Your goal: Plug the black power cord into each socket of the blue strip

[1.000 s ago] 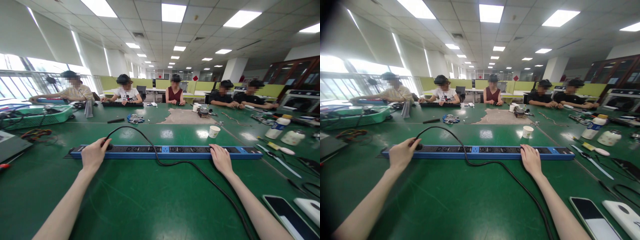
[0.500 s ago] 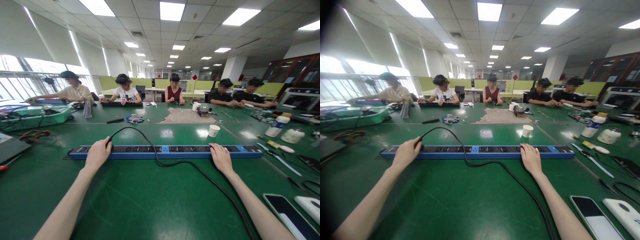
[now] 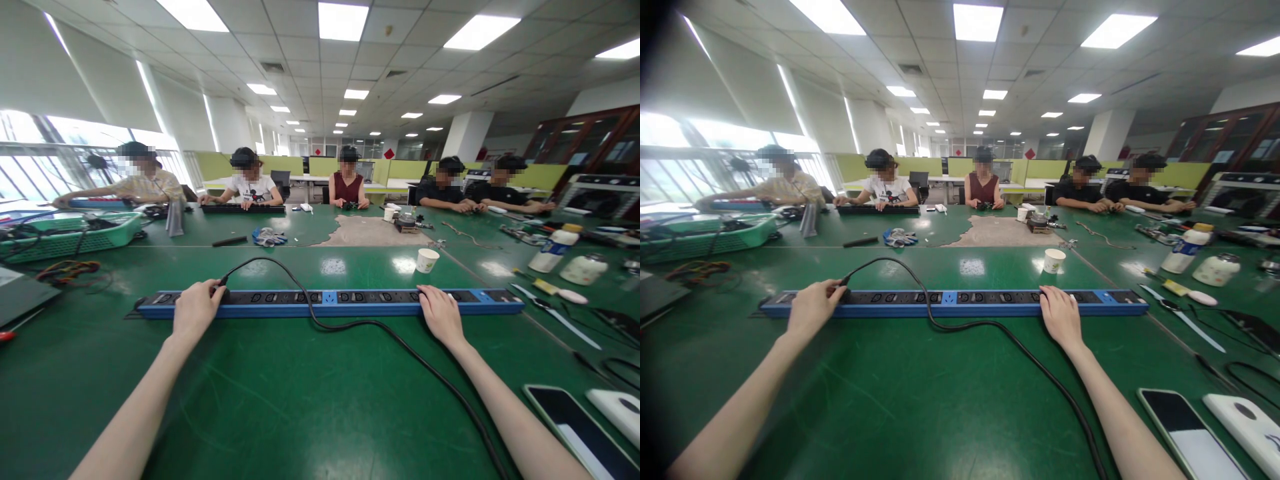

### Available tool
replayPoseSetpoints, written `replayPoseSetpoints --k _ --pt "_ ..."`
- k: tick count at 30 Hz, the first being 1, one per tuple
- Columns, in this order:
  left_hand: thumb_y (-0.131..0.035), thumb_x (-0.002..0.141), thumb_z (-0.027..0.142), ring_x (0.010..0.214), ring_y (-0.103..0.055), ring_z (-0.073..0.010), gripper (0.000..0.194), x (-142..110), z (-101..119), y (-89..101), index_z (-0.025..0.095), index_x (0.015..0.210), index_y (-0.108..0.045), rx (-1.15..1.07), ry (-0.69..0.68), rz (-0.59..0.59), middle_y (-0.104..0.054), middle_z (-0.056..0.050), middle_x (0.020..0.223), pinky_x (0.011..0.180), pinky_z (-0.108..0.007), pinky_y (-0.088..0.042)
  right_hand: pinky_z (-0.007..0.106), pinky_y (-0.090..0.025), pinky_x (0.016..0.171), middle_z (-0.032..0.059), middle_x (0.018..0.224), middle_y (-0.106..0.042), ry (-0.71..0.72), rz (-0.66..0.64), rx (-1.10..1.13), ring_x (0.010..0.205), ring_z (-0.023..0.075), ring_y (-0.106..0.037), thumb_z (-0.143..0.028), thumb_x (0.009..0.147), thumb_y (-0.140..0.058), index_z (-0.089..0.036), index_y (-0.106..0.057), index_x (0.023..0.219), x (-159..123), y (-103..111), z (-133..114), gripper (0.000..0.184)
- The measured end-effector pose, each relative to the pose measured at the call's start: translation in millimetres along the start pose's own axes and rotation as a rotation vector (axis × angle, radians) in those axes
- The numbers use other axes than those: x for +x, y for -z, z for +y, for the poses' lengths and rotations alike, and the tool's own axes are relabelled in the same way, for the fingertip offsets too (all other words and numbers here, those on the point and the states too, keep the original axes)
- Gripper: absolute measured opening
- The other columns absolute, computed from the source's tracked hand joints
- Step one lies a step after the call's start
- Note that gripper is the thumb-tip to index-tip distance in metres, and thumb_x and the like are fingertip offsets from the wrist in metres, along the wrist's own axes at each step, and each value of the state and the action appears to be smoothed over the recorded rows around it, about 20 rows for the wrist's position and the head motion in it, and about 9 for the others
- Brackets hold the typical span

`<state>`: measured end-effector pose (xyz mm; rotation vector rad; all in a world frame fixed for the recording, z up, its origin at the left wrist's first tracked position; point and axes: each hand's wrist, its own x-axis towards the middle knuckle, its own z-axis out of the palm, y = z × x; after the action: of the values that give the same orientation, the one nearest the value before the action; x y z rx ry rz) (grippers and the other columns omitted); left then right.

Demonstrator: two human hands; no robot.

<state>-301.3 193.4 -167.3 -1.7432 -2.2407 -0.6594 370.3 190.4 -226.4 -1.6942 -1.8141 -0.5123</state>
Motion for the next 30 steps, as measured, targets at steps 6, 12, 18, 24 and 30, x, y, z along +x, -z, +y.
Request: replayPoseSetpoints --k 6,12,18,24,30 --pt "-0.040 0.104 0.052 0.093 -0.068 -0.0325 0.055 -4.7 7.8 -2.7 0.021 0.133 -0.075 0.067 -0.001 0.049 -0.072 -0.017 0.109 0.079 -0.039 -0.049 0.048 -0.038 0.113 0.0070 0.142 -0.069 0.003 -0.006 0.000 0.134 0.0269 -0.057 -0.039 0.109 -0.030 -0.027 -0.066 0.137 0.1 0.5 -1.1 0.047" --pt "-0.040 0.105 0.048 0.099 -0.065 -0.0342 0.055 -10.3 21.1 -6.0 0.019 0.136 -0.074 0.103 -0.028 0.055 -0.069 -0.018 0.108 0.082 -0.041 -0.048 0.048 -0.039 0.112 0.0068 0.142 -0.069 -0.002 -0.005 -0.010 0.134 0.0268 -0.058 -0.037 0.109 -0.032 -0.027 -0.067 0.137 0.1 2.1 -3.5 0.046" --pt "-0.042 0.104 0.051 0.098 -0.065 -0.0325 0.053 -10.6 21.7 -2.9 0.022 0.135 -0.074 0.081 -0.016 0.039 -0.070 -0.017 0.109 0.080 -0.039 -0.047 0.047 -0.039 0.112 0.0068 0.142 -0.069 -0.006 -0.008 -0.002 0.133 0.0265 -0.058 -0.038 0.109 -0.031 -0.027 -0.067 0.137 0.8 1.4 -2.1 0.046" --pt "-0.047 0.102 0.053 0.095 -0.067 -0.0313 0.051 -10.5 20.3 -0.3 0.021 0.131 -0.074 0.034 0.045 0.009 -0.072 -0.015 0.115 0.076 -0.039 -0.047 0.048 -0.038 0.113 0.0073 0.142 -0.069 -0.007 -0.007 0.016 0.134 0.0268 -0.057 -0.040 0.110 -0.030 -0.027 -0.067 0.137 0.9 -0.2 -0.1 0.047" --pt "-0.041 0.105 0.050 0.113 -0.063 -0.0323 0.052 -10.6 35.7 30.2 0.021 0.139 -0.068 -0.017 0.041 0.229 -0.069 -0.016 0.125 0.091 -0.040 -0.047 0.050 -0.037 0.113 0.0086 0.140 -0.069 -0.008 0.001 0.034 0.134 0.0284 -0.057 -0.039 0.107 -0.031 -0.027 -0.068 0.137 0.6 1.8 -1.1 0.048"
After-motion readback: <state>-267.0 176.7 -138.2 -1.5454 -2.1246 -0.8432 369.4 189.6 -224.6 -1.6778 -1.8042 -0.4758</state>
